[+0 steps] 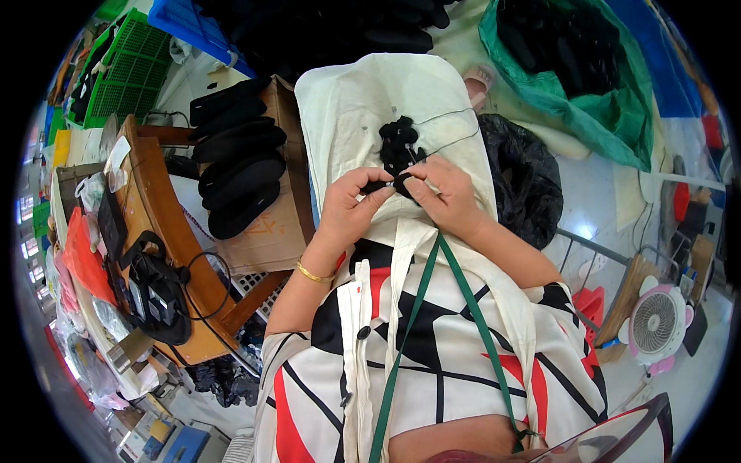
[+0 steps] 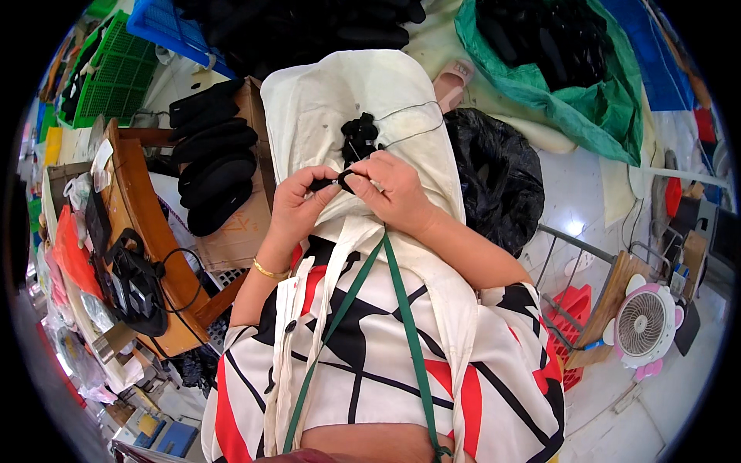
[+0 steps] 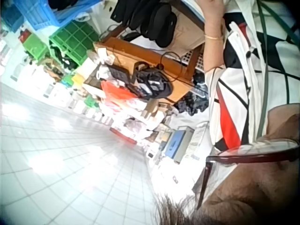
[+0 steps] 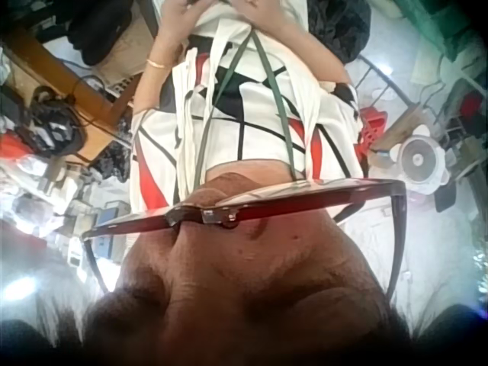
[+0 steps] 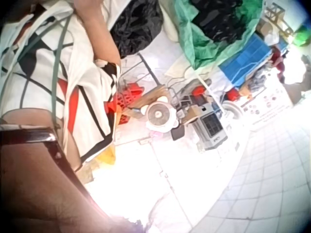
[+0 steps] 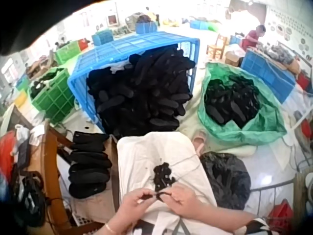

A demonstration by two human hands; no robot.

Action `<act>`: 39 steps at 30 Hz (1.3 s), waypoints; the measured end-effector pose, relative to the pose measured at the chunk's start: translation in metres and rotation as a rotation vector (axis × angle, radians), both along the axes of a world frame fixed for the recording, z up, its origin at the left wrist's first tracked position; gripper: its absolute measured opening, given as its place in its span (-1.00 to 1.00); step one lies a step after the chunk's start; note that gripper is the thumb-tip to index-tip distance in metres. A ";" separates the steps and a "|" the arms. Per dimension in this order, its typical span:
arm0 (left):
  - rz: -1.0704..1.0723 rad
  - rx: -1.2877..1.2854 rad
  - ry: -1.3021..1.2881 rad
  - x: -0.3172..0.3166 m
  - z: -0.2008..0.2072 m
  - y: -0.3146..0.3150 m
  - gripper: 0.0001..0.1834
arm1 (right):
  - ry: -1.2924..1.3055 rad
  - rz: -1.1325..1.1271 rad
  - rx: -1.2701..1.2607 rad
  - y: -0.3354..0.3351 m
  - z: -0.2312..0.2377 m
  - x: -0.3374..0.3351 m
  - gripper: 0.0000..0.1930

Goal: The person sits on the floor and sews black slip-on shoes by hand using a needle and thread. They repeatedly pick up shoes from a nearby blue crate, stitch the edges, and place the finished shoes into a green bag.

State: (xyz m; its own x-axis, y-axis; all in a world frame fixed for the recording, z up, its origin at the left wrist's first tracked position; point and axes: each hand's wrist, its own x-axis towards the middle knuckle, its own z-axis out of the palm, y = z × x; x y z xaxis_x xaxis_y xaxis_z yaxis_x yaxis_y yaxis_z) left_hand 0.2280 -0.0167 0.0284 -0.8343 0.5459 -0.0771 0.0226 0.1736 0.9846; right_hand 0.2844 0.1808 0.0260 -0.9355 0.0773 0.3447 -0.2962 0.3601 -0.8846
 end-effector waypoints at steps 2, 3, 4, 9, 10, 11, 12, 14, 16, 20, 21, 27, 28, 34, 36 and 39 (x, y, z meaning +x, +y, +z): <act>-0.038 -0.072 0.153 -0.004 0.004 -0.002 -0.78 | -0.072 0.028 -0.042 0.009 0.006 -0.001 -0.90; -0.081 -0.078 0.225 -0.006 0.008 -0.003 -0.76 | -0.195 0.001 -0.125 0.011 0.012 0.000 -0.89; -0.125 -0.083 0.298 -0.009 0.012 -0.004 -0.74 | -0.272 0.044 -0.229 0.015 0.015 0.000 -0.89; -0.200 -0.117 0.578 -0.019 0.019 -0.001 -0.66 | -0.508 0.352 -0.283 0.042 0.027 -0.009 -0.87; -0.217 -0.122 0.589 -0.020 0.018 -0.001 -0.66 | -0.540 0.435 -0.249 0.045 0.028 -0.011 -0.87; -0.232 -0.127 0.601 -0.021 0.018 -0.001 -0.66 | -0.611 0.463 -0.199 0.045 0.030 -0.013 -0.86; -0.247 -0.129 0.614 -0.022 0.018 0.000 -0.67 | -0.587 0.490 -0.134 0.047 0.027 -0.014 -0.86; -0.278 -0.134 0.613 -0.024 0.016 0.001 -0.67 | -0.536 0.543 -0.004 0.049 0.022 -0.016 -0.85; -0.295 -0.135 0.617 -0.026 0.016 0.001 -0.68 | -0.539 0.558 -0.022 0.050 0.023 -0.019 -0.83; -0.312 -0.130 0.634 -0.029 0.018 0.003 -0.69 | -0.529 0.582 -0.047 0.052 0.019 -0.022 -0.82; -0.312 -0.130 0.640 -0.030 0.019 0.003 -0.69 | -0.541 0.590 -0.047 0.052 0.019 -0.023 -0.81; -0.306 -0.117 0.647 -0.030 0.018 0.003 -0.66 | -0.575 0.614 -0.019 0.054 0.023 -0.027 -0.79; -0.304 -0.115 0.647 -0.030 0.018 0.002 -0.66 | -0.575 0.616 -0.029 0.054 0.023 -0.027 -0.79; -0.297 -0.111 0.644 -0.028 0.017 0.000 -0.65 | -0.606 0.649 -0.038 0.054 0.021 -0.027 -0.76; -0.297 -0.101 0.644 -0.027 0.016 0.000 -0.64 | -0.609 0.658 -0.042 0.054 0.021 -0.027 -0.76; -0.306 -0.094 0.630 -0.025 0.015 0.000 -0.65 | -0.596 0.678 -0.057 0.053 0.019 -0.026 -0.77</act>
State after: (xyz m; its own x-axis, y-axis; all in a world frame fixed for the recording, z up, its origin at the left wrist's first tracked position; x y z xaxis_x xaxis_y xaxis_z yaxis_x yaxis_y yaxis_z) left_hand 0.2028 -0.0172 0.0432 -0.5458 0.7779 0.3114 0.6446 0.1523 0.7492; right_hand 0.2583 0.2335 0.0450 -0.8088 -0.5535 -0.1988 0.0838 0.2261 -0.9705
